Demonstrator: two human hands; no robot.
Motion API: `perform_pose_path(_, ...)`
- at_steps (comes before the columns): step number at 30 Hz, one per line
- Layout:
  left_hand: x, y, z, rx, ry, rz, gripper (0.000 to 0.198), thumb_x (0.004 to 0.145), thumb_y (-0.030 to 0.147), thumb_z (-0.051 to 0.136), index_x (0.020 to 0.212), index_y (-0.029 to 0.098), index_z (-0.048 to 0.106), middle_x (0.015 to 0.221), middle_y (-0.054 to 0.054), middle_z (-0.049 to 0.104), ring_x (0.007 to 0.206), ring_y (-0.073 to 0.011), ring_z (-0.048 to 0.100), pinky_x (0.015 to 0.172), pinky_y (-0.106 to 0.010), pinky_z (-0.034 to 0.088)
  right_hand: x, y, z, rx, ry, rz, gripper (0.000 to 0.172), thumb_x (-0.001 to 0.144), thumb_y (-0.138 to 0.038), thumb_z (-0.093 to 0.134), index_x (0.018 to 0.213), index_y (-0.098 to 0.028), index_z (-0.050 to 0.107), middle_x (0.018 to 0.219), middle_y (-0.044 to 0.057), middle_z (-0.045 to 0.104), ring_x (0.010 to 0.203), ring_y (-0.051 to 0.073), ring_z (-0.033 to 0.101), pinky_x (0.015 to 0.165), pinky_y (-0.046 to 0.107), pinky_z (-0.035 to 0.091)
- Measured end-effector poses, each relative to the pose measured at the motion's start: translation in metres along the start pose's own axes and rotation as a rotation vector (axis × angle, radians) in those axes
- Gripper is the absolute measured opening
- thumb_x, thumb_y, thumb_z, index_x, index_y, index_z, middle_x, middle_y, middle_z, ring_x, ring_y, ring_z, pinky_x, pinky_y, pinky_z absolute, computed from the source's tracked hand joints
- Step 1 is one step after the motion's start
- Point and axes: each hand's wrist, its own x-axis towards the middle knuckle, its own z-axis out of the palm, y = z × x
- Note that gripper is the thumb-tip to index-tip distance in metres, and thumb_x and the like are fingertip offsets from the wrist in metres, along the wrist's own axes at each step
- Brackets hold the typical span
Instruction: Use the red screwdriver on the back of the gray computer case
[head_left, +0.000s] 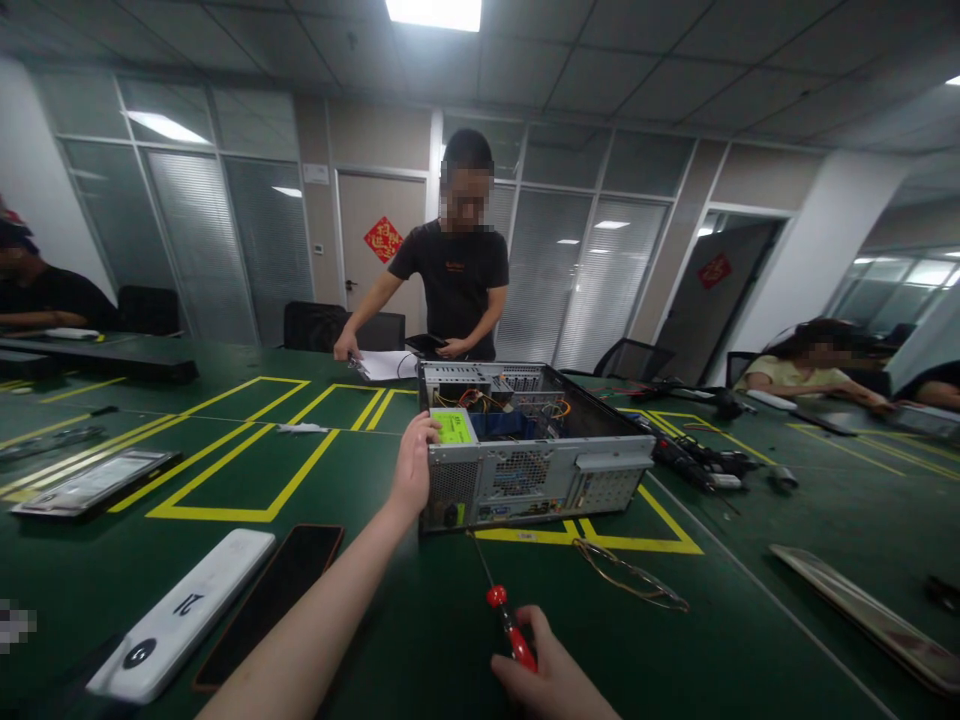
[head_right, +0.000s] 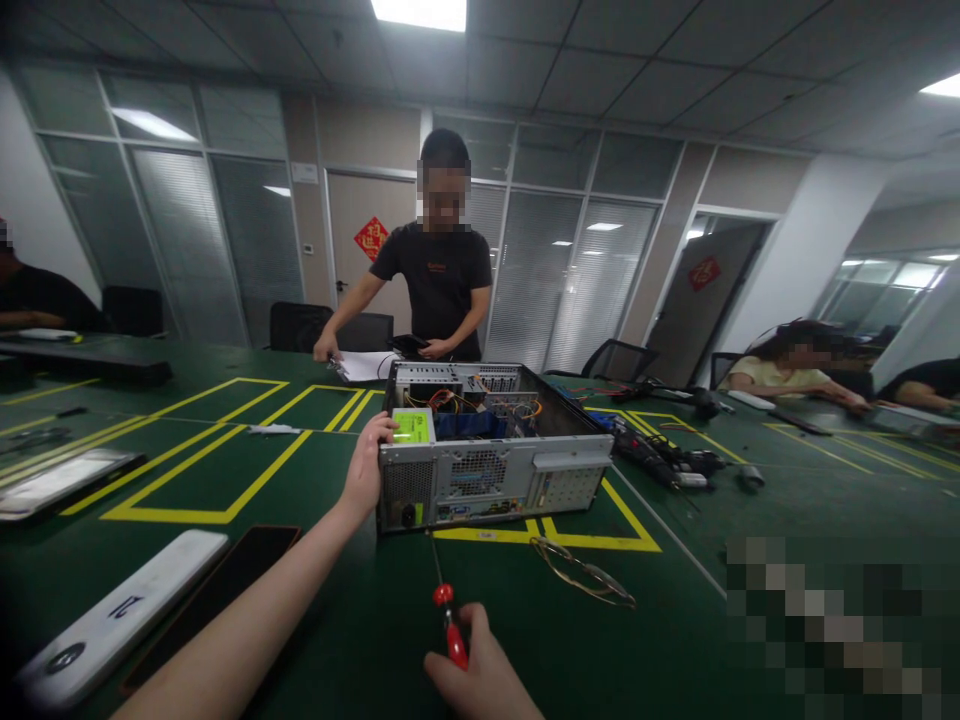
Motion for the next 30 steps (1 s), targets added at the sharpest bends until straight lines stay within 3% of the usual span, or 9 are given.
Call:
perform_pose_path(1, 0.000, 0.000, 0.000, -0.001, -0.002, -0.003, 0.049, 0.098, 0.053, 0.021, 0.080, 0.022, 0.054, 0.103, -0.008, 0.064, 0.124, -0.0225, 0.053, 0.112, -0.044, 0.038, 0.004, 0.004, 0.004, 0.198, -0.121, 0.071, 0.038, 0.076, -0.043, 0.070, 0.100, -0.023, 0.049, 0.074, 0.000, 0.063, 0.054, 0.012, 0.054, 0.051, 0.024, 0.036)
perform_pose_path(4, 0.000, 0.000, 0.000, 0.001, -0.004, -0.006, 0.050, 0.098, 0.054, 0.021, 0.080, 0.022, 0.054, 0.104, -0.008, 0.064, 0.125, -0.0227, 0.052, 0.111, -0.044, 0.038, 0.009, 0.007, 0.014, 0.485, -0.207, 0.157, 0.029, 0.089, -0.049, 0.055, 0.091, -0.020, 0.051, 0.069, 0.000, 0.061, 0.038, 0.004, 0.039, 0.041, 0.017, 0.024)
perform_pose_path(8, 0.000, 0.000, -0.001, 0.005, -0.003, -0.003, 0.050, 0.098, 0.053, 0.020, 0.080, 0.021, 0.054, 0.104, -0.009, 0.063, 0.125, -0.0228, 0.052, 0.110, -0.044, 0.039, 0.003, 0.002, 0.016, 0.837, -0.240, 0.327, 0.035, 0.099, -0.043, 0.039, 0.100, -0.016, 0.060, 0.066, 0.002, 0.059, 0.040, 0.003, 0.043, 0.039, 0.010, 0.023)
perform_pose_path(14, 0.000, -0.001, -0.002, 0.014, -0.010, 0.004, 0.049, 0.099, 0.052, 0.022, 0.080, 0.021, 0.055, 0.106, -0.009, 0.064, 0.127, -0.0233, 0.051, 0.111, -0.045, 0.040, -0.005, -0.004, 0.008, 0.922, -0.235, 0.309, 0.057, 0.100, -0.054, 0.024, 0.087, -0.014, 0.063, 0.051, -0.005, 0.048, 0.030, 0.001, 0.028, 0.032, 0.012, 0.014)
perform_pose_path(18, -0.001, -0.002, -0.002, 0.014, -0.013, 0.006, 0.049, 0.099, 0.052, 0.021, 0.081, 0.021, 0.055, 0.106, -0.009, 0.064, 0.127, -0.0233, 0.051, 0.111, -0.045, 0.039, -0.009, -0.007, 0.008, 0.883, -0.232, 0.315, 0.055, 0.102, -0.040, 0.031, 0.062, -0.013, 0.057, 0.038, -0.010, 0.032, 0.028, -0.001, 0.024, 0.033, 0.009, 0.016)
perform_pose_path(23, -0.001, -0.001, -0.002, 0.008, -0.009, 0.002, 0.049, 0.099, 0.051, 0.021, 0.081, 0.021, 0.054, 0.105, -0.009, 0.063, 0.125, -0.0229, 0.052, 0.111, -0.045, 0.038, -0.004, -0.008, 0.014, 0.861, -0.079, 0.382, 0.048, 0.101, -0.038, 0.037, 0.072, -0.009, 0.062, 0.053, 0.001, 0.057, 0.038, 0.004, 0.050, 0.037, 0.010, 0.035)
perform_pose_path(25, -0.001, -0.001, -0.002, 0.007, -0.010, -0.003, 0.049, 0.099, 0.051, 0.021, 0.081, 0.021, 0.054, 0.105, -0.008, 0.063, 0.125, -0.0229, 0.052, 0.111, -0.045, 0.039, -0.002, -0.007, 0.015, 0.843, -0.091, 0.370, 0.047, 0.102, -0.037, 0.032, 0.083, -0.008, 0.064, 0.058, 0.004, 0.062, 0.042, 0.009, 0.057, 0.035, 0.014, 0.038)
perform_pose_path(27, -0.001, -0.001, -0.002, 0.005, -0.007, -0.002, 0.049, 0.099, 0.051, 0.021, 0.081, 0.021, 0.055, 0.105, -0.008, 0.063, 0.126, -0.0229, 0.052, 0.111, -0.045, 0.039, -0.002, -0.007, 0.014, 0.864, -0.135, 0.356, 0.048, 0.103, -0.036, 0.027, 0.092, -0.009, 0.066, 0.060, 0.005, 0.064, 0.038, 0.008, 0.053, 0.032, 0.014, 0.032)
perform_pose_path(30, -0.001, -0.002, -0.001, 0.003, -0.002, 0.005, 0.049, 0.099, 0.051, 0.022, 0.081, 0.021, 0.055, 0.106, -0.008, 0.063, 0.127, -0.0231, 0.051, 0.111, -0.045, 0.038, -0.005, -0.008, 0.008, 0.896, -0.164, 0.361, 0.052, 0.102, -0.042, 0.031, 0.074, -0.012, 0.064, 0.044, -0.003, 0.051, 0.028, 0.003, 0.035, 0.030, 0.011, 0.019)
